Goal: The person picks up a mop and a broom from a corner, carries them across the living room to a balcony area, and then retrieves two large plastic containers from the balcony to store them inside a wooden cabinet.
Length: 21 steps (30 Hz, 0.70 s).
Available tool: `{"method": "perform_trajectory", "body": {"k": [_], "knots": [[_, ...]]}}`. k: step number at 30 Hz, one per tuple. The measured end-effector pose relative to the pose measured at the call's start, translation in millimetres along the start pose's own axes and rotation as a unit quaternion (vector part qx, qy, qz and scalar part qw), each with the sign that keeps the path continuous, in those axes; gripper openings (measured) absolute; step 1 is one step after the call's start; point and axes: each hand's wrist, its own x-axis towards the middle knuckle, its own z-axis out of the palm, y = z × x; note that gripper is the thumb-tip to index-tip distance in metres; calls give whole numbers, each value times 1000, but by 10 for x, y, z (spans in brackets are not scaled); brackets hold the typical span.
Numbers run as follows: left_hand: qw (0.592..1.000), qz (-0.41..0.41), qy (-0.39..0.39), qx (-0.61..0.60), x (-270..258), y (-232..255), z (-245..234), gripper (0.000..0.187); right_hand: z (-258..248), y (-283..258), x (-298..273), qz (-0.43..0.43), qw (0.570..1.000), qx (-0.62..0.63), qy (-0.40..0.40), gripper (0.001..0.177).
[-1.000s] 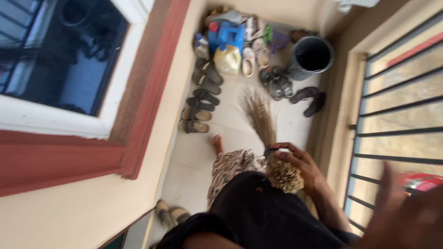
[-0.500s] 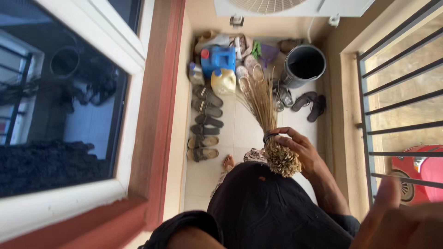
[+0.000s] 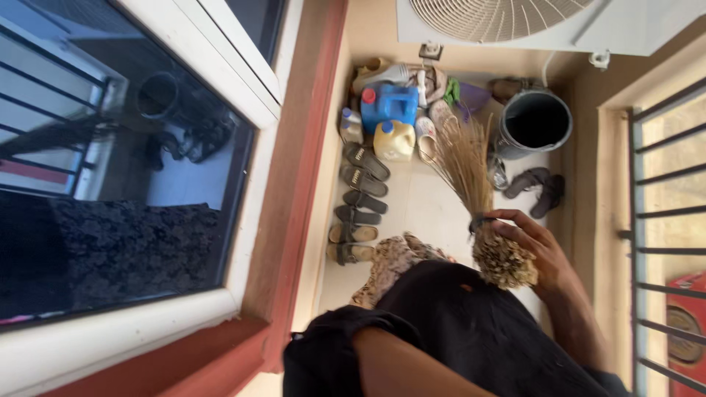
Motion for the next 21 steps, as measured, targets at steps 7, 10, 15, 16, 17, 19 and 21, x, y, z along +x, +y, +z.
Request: {"method": "perform_trajectory", "body": {"k": [7, 10, 15, 16, 17, 19, 21], "knots": [[998, -10, 55, 28, 2, -400, 197, 45, -277, -69, 126, -82, 995, -30, -45, 33], [994, -108, 12, 19, -535, -791, 152, 45, -212, 45, 145, -30, 999, -18, 1, 33], [963, -250, -87, 47, -1307, -1024, 192, 35, -152, 180, 105, 81, 993, 77, 29, 32], [944, -299, -141, -13, -1410, -1035, 202, 31, -143, 224, 113, 85, 993, 74, 31, 32], [915, -346, -194, -70, -1503, -1035, 204, 28, -86, 302, 109, 91, 991, 93, 30, 29], [920, -320, -225, -19, -1636, -1062, 244, 37, -49, 404, 112, 104, 988, 112, 29, 26], [921, -287, -262, 30, -1785, -1116, 299, 51, 1, 524, 119, 138, 983, 116, 44, 25]]}}
